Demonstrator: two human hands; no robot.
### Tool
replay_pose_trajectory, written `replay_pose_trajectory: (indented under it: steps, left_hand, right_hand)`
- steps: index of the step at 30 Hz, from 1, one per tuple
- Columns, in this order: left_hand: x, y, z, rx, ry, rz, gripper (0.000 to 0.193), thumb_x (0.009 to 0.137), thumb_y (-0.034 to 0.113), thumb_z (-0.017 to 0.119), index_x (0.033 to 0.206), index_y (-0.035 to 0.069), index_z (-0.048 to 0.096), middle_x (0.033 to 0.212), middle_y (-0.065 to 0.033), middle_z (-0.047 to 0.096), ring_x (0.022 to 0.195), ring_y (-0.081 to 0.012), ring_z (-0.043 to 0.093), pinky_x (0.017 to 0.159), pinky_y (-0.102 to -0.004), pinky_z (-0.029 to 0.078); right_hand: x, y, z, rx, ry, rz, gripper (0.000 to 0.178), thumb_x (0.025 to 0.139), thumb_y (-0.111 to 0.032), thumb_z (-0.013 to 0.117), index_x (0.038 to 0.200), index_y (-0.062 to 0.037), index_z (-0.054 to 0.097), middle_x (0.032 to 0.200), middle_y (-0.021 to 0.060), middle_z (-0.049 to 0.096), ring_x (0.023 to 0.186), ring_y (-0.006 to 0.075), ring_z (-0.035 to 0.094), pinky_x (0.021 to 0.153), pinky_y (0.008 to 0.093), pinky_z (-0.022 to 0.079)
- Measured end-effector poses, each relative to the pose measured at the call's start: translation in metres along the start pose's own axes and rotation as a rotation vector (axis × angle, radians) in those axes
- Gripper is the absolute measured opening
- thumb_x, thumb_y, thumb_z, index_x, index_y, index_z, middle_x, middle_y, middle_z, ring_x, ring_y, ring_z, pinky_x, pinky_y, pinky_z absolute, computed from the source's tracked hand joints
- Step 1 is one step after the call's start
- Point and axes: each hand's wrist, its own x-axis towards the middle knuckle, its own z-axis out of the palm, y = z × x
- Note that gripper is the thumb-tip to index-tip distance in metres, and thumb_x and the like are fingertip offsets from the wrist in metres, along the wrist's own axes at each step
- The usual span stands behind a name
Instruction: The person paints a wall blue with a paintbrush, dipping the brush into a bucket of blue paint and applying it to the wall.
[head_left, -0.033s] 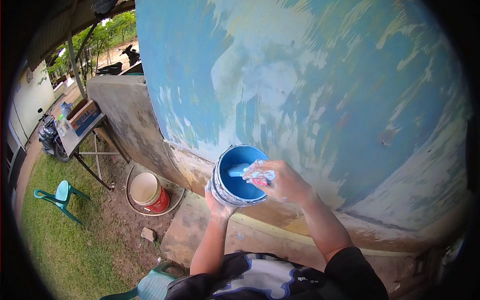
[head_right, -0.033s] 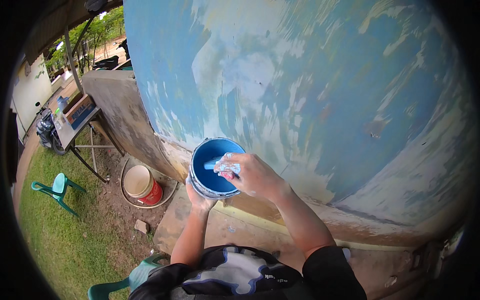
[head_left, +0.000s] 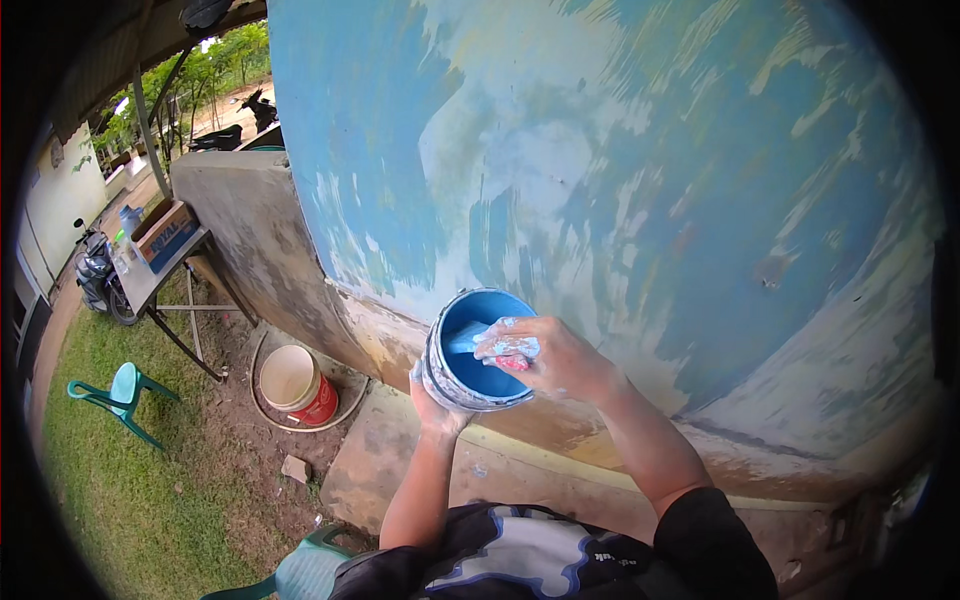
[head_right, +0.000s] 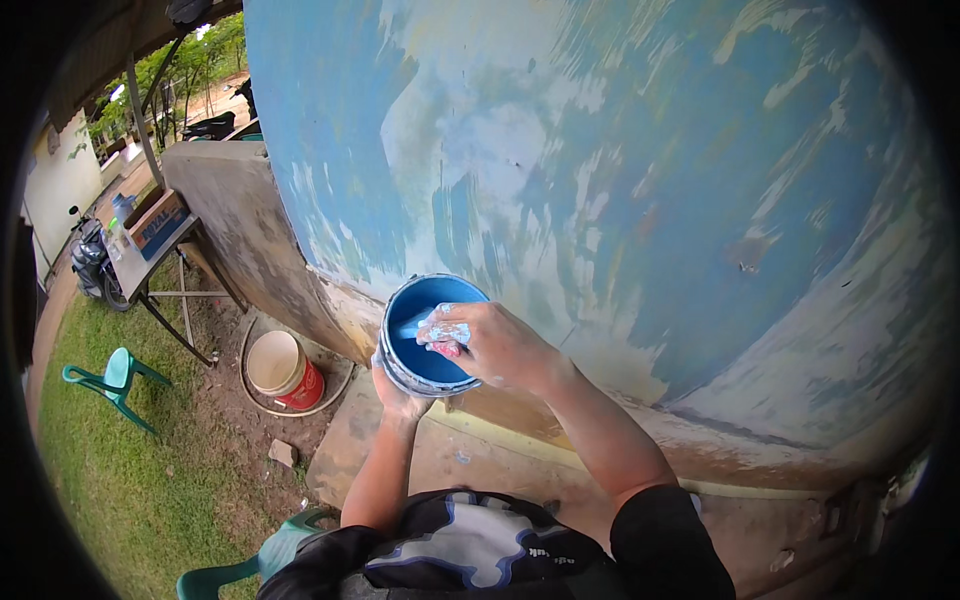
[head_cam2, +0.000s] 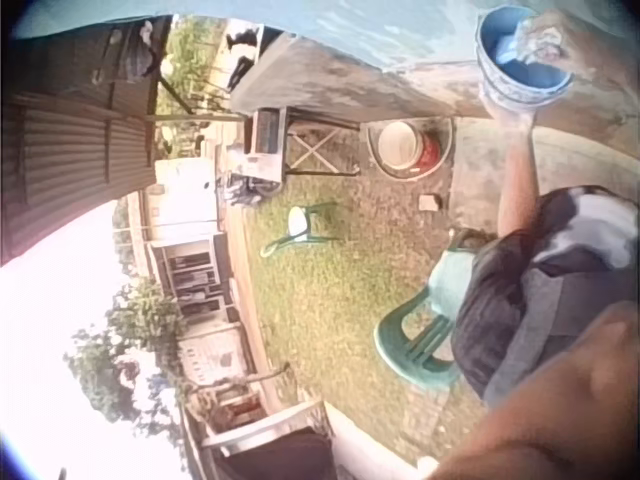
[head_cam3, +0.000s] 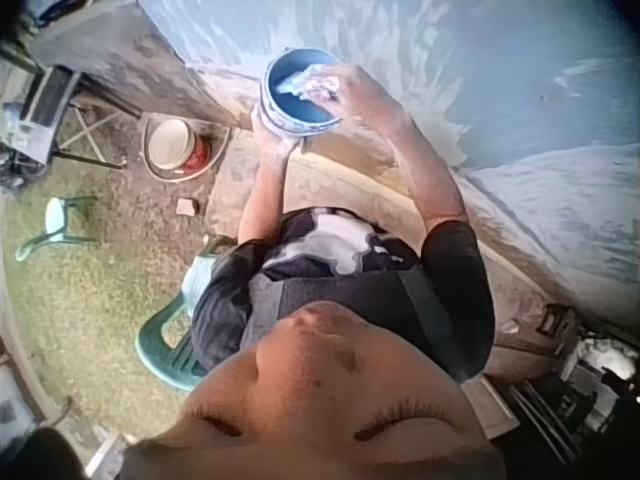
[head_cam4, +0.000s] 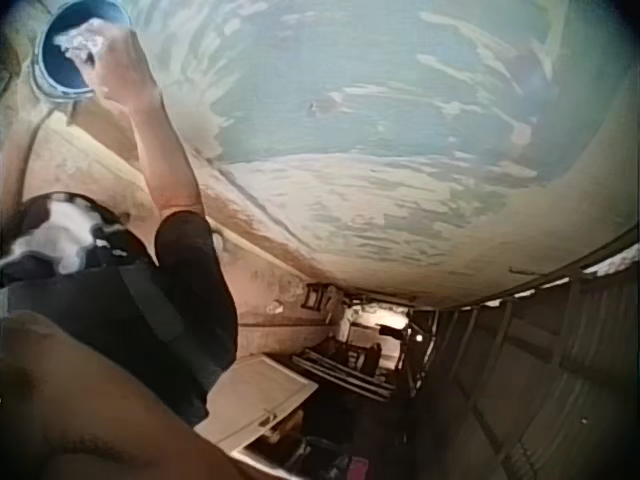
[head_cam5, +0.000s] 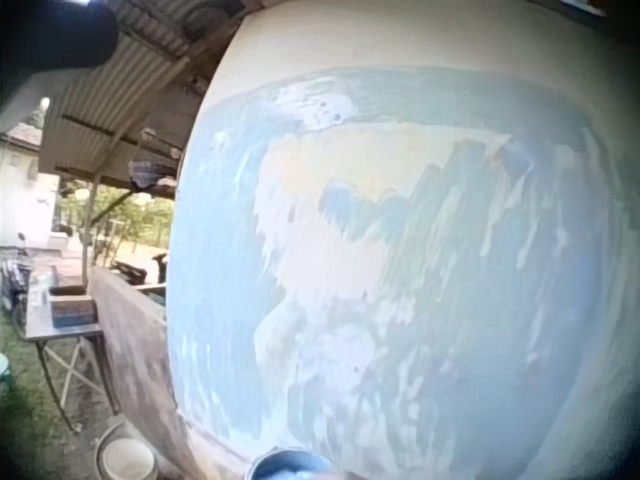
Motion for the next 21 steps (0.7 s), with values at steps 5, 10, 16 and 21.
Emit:
replay_pose_trajectory:
  steps: [5,10,16,21]
  left_hand:
    - [-0.003,-0.004,-0.003,-0.053,-0.003,-0.019,0.070,0.103,0.056,0.043,0.154,0.009,0.050,0.158,-0.0171,0.051,0.142,-0.0407,0.052,0.116,-0.0628,0.043]
    - [-0.001,-0.007,0.001,0.030,0.041,0.010,0.073,0.100,0.060,0.044,0.154,0.012,0.051,0.157,-0.0160,0.052,0.143,-0.0386,0.051,0.117,-0.0613,0.042]
    - [-0.004,-0.016,0.007,0.049,0.050,0.023,0.068,0.101,0.056,0.042,0.151,0.011,0.054,0.154,-0.0145,0.056,0.141,-0.0367,0.053,0.118,-0.0568,0.043]
    - [-0.006,-0.018,0.018,0.016,-0.025,0.010,0.066,0.102,0.054,0.042,0.149,0.009,0.056,0.154,-0.0143,0.056,0.140,-0.0348,0.054,0.119,-0.0532,0.043]
  right_hand:
    - [0.012,0.029,0.012,-0.173,0.035,-0.209,0.026,0.086,-0.002,0.078,0.112,-0.0008,0.075,0.108,0.0178,0.076,0.095,0.0383,0.074,0.085,0.0426,0.060]
    - [-0.005,0.018,0.023,-0.420,0.267,0.043,0.022,0.089,-0.009,0.075,0.108,0.0038,0.073,0.098,0.0230,0.074,0.081,0.0416,0.073,0.074,0.0457,0.060]
    - [0.004,0.000,0.033,-0.506,0.308,0.241,0.017,0.088,-0.008,0.072,0.098,0.0049,0.074,0.091,0.0250,0.071,0.077,0.0439,0.070,0.070,0.0474,0.058]
    - [0.006,-0.002,0.044,-0.379,0.496,0.168,0.014,0.087,-0.007,0.074,0.096,0.0034,0.075,0.092,0.0218,0.072,0.078,0.0414,0.071,0.071,0.0444,0.057]
